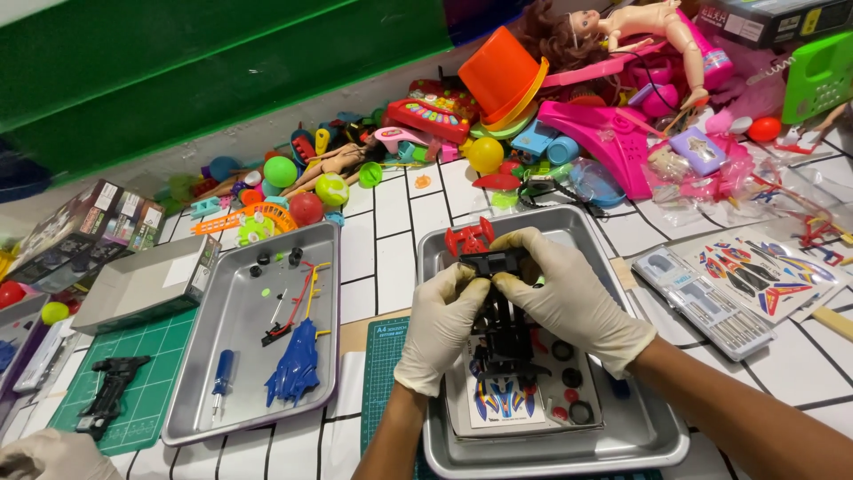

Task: The person assembles a red and black toy vehicle on a table covered with a white and black checkered cloth. They pick up various plastic parts from a metal tray, including wheels and body panels, and attach them to the main chassis. The workspace is cluttered with other toys and packaging in the background.

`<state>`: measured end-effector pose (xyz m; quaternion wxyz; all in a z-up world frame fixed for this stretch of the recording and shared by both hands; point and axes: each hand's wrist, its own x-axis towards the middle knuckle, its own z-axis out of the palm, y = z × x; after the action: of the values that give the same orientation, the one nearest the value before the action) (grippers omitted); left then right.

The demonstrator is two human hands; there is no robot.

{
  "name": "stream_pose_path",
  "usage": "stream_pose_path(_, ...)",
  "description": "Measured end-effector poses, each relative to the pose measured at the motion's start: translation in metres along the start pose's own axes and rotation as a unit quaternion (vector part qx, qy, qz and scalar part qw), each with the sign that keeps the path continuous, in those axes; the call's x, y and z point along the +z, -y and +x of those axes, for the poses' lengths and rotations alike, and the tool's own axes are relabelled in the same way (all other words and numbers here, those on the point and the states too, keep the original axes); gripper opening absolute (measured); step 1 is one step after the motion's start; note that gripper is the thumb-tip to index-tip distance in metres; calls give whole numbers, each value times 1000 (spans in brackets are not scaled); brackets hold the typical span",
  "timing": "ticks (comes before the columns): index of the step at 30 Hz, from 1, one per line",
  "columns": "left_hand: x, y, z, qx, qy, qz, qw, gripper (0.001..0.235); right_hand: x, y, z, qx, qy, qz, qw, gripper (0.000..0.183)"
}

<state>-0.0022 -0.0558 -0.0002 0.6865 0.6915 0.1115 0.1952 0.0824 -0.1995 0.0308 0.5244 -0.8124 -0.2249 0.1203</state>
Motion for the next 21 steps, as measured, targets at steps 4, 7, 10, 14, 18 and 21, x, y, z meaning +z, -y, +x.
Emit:
stream_pose_path(4, -8, 5, 1, 31, 33, 27, 999, 9, -1, 1, -1, -3, -3, 1, 1000, 43)
stream_pose_path(7, -6, 4, -1, 32, 34, 22, 999, 9, -1, 2, -2, 0, -2, -1, 1000, 42)
stream_pose_path(10, -6, 20, 4, -3, -16, 20, 1000, 7, 0, 2, -1, 3, -1, -7, 1000, 41)
stream_pose_path(14, -5, 21, 2, 13, -24, 53, 998, 8, 1, 1, 0, -1, 6, -13, 1000, 42)
stream_pose_path(18, -5, 21, 2, 29, -28, 72, 997, 7, 1, 3, 0, 0, 9, -15, 1000, 42)
stream_pose_path(21, -4, 21, 1, 50, -30, 71, 996, 11, 4, -1, -2, -6, 2, -21, 1000, 42)
